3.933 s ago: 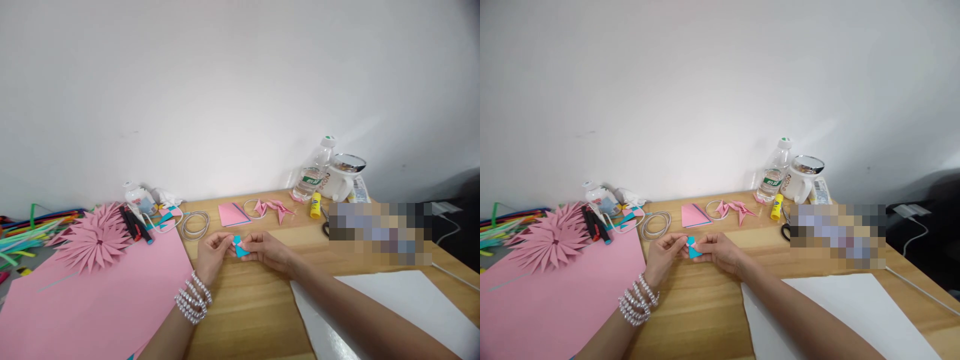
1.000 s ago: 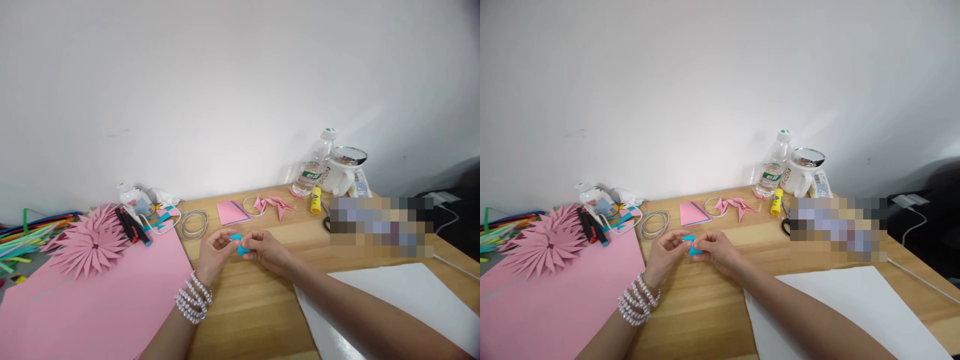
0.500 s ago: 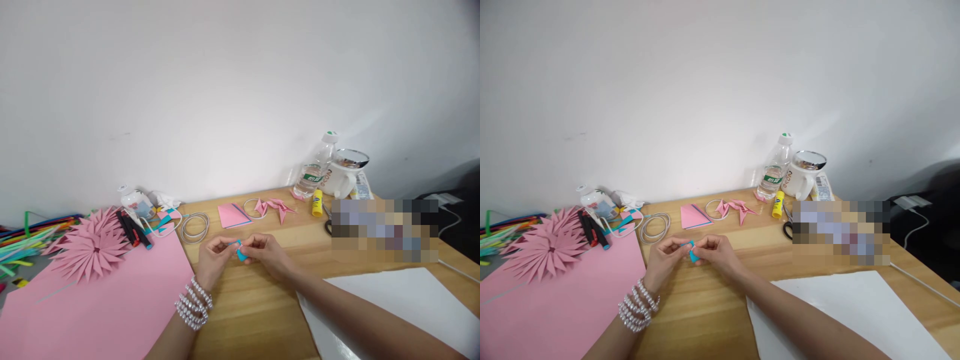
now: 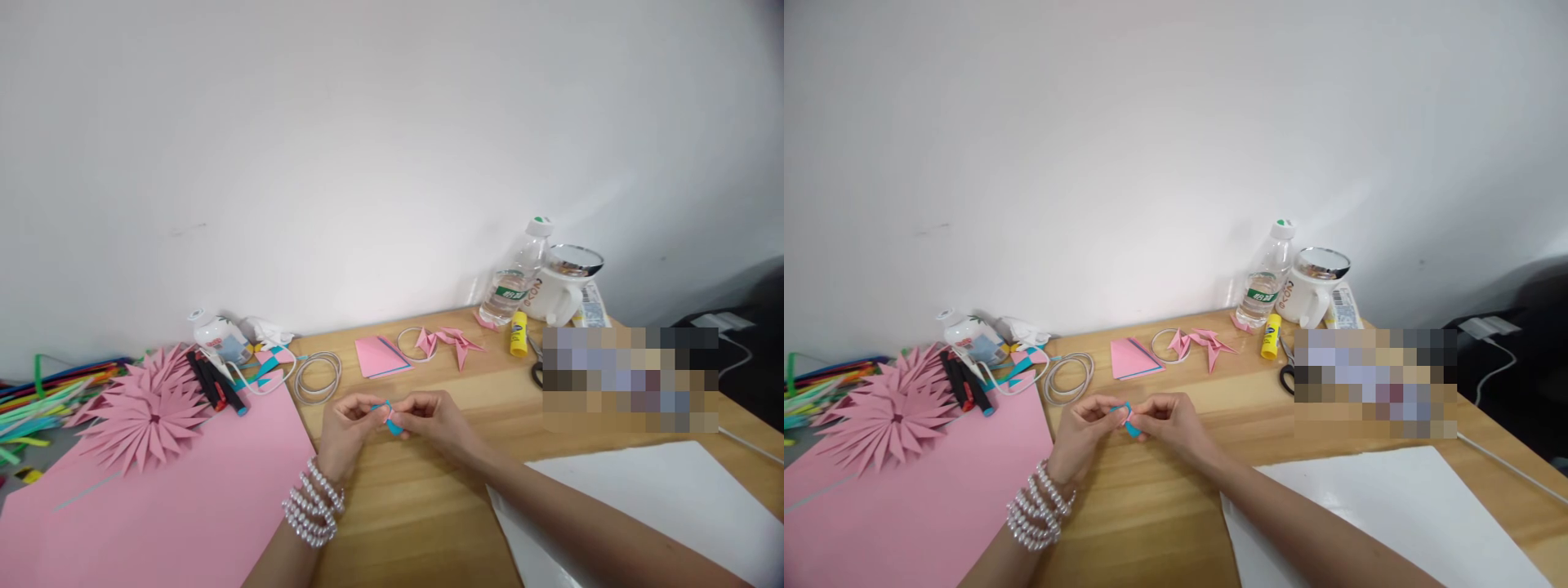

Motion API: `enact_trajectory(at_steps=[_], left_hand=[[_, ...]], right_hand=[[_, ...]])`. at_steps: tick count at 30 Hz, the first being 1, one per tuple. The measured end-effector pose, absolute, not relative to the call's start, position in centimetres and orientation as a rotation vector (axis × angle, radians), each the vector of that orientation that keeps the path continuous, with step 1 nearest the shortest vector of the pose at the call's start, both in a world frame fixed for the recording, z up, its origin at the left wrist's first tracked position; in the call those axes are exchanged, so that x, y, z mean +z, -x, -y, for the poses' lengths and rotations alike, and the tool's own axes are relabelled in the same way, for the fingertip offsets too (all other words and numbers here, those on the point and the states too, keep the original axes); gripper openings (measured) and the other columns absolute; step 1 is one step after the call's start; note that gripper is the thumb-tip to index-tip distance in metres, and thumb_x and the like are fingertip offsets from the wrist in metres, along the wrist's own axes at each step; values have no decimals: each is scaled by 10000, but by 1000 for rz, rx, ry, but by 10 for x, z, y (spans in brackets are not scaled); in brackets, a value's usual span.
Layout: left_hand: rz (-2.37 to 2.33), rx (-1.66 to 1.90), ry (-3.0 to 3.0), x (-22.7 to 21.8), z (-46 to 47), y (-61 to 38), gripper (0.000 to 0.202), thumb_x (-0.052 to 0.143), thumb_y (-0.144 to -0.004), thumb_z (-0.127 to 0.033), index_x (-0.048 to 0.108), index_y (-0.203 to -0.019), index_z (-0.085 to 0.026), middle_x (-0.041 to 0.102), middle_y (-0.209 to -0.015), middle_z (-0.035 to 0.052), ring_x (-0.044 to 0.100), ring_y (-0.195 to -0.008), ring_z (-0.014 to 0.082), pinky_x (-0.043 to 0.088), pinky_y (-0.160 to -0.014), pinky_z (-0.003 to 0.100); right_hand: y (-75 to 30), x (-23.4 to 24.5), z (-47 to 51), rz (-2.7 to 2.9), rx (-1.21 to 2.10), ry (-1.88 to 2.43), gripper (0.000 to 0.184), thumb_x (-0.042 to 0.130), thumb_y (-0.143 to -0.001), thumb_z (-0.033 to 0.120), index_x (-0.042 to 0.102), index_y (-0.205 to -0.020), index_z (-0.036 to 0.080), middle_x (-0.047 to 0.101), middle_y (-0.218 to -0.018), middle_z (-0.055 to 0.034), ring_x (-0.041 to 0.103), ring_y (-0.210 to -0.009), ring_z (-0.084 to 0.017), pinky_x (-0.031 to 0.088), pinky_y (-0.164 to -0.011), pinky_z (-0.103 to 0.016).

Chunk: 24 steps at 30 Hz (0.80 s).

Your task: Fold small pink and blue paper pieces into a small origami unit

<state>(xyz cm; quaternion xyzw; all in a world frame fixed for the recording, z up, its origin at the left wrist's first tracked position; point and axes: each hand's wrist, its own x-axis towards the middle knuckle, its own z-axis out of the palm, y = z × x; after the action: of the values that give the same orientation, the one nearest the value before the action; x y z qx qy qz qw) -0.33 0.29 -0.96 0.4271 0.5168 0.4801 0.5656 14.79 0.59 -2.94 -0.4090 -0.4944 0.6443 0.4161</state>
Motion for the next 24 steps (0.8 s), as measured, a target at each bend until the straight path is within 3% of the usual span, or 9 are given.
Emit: enact_trajectory(at_steps=[7,15,18,24], left_hand=[[-1194,1131,-935,-12,-4,3,198,767,-505,-236,647,-598,-109,636,-522,16,520,-452,70,429,-461,175],[-1182,1099,-933,-16,-5,1,229,779,-471,-176,648,-649,-115,676,-630,30,591,-570,108,479,-575,208],[-1203,1100,-928,-17,-6,2,221,775,-471,-156,645,-645,-113,670,-606,26,581,-541,103,469,-544,197],[-1185,1150,-875,-14,-7,7,234,765,-490,-148,651,-691,-116,669,-632,25,590,-574,108,476,-573,203]], right_hand=[[-149,-30,-7,1293,1615,980,304,692,-595,417,690,-679,125,636,-604,-27,506,-516,-91,403,-536,-218],[-149,-40,-12,1163,1584,1028,308,736,-549,365,647,-721,126,628,-596,-9,520,-505,-93,396,-496,-209],[-149,-38,-11,1201,1548,1021,274,741,-548,349,640,-662,121,622,-579,-7,518,-504,-91,404,-505,-211],[-153,-26,-11,1043,1863,897,264,701,-608,381,674,-700,136,660,-714,-38,594,-672,-132,477,-687,-287]])
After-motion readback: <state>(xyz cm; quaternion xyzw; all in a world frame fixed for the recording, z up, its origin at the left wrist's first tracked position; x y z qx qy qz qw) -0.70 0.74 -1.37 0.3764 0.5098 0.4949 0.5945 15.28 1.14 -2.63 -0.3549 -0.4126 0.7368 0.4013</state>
